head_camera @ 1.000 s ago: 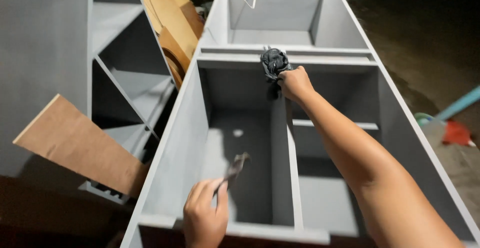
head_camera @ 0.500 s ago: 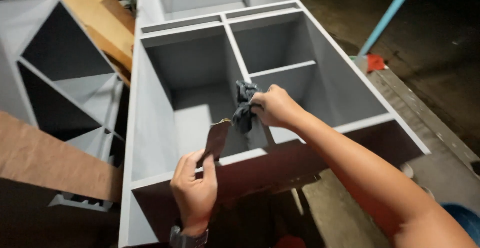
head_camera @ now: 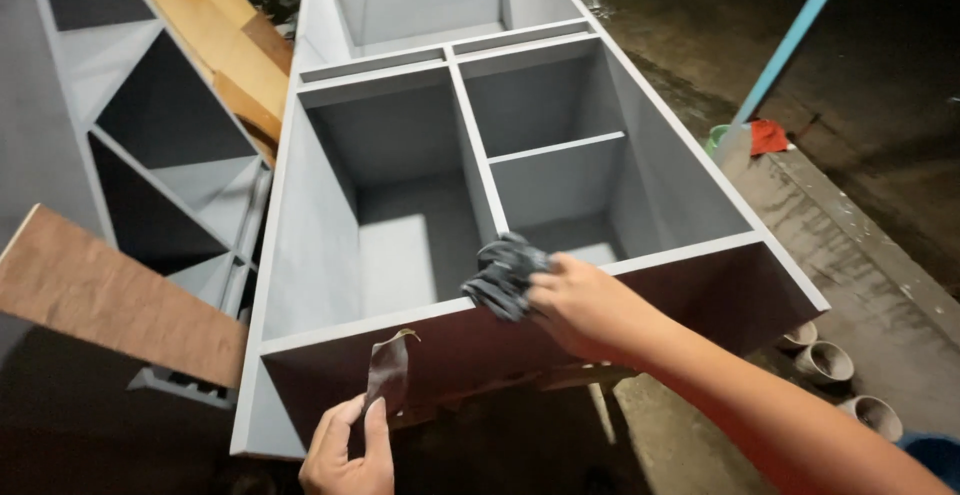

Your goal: Sanding the edges and corners of a wooden cabinet frame and wiping away dust with a cloth.

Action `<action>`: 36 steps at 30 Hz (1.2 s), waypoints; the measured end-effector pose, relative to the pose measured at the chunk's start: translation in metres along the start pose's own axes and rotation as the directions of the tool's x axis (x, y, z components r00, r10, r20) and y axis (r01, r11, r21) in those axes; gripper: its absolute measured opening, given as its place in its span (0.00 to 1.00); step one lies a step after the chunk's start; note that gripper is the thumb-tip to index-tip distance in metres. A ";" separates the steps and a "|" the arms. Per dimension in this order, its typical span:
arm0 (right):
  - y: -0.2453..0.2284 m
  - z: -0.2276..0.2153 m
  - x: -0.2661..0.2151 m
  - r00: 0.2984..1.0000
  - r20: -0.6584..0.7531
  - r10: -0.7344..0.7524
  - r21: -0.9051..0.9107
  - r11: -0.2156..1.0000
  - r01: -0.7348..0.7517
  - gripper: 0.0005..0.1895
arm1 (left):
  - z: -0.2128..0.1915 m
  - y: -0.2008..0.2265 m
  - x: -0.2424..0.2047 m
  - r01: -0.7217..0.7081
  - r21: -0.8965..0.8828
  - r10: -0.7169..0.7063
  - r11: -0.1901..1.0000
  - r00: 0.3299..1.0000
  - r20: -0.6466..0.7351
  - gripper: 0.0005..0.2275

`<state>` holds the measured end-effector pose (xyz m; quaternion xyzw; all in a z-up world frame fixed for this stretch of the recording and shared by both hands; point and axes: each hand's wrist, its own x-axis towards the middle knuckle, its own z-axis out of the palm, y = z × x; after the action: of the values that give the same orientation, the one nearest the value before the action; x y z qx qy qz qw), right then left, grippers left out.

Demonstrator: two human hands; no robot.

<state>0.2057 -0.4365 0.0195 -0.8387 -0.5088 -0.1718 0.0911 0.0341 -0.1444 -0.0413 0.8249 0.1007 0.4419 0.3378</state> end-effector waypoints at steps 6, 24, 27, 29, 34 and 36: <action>0.032 -0.068 -0.059 0.924 -0.011 0.383 -0.270 0.888 -0.372 0.10 | -0.003 -0.001 -0.027 0.003 0.051 -0.001 0.999 1.000 -0.026 0.03; 0.078 0.010 -0.121 0.929 -0.228 0.292 0.061 0.956 -0.285 0.26 | 0.077 0.075 -0.003 -0.081 -0.353 0.199 0.932 0.928 0.314 0.07; 0.109 -0.015 -0.164 0.923 -0.203 0.327 -0.044 0.938 -0.342 0.20 | 0.084 0.065 -0.008 -0.051 -0.356 0.184 0.933 0.918 0.351 0.09; 0.112 -0.052 -0.174 0.843 -0.016 0.537 -0.113 0.837 -0.535 0.18 | 0.087 0.062 -0.007 -0.053 -0.363 0.192 0.930 0.915 0.356 0.09; 0.129 -0.070 -0.162 0.501 0.151 0.852 -0.266 0.523 -0.810 0.18 | 0.095 0.070 0.002 -0.034 -0.368 0.180 0.929 0.911 0.370 0.08; 0.131 -0.050 -0.152 0.528 0.101 0.843 -0.180 0.538 -0.824 0.35 | 0.099 0.077 0.005 -0.024 -0.410 0.210 0.912 0.885 0.416 0.08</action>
<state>0.2475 -0.6387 0.0113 -0.9948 -0.0419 -0.0605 0.0708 0.1055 -0.2459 -0.0260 0.8244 -0.1223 0.2691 0.4826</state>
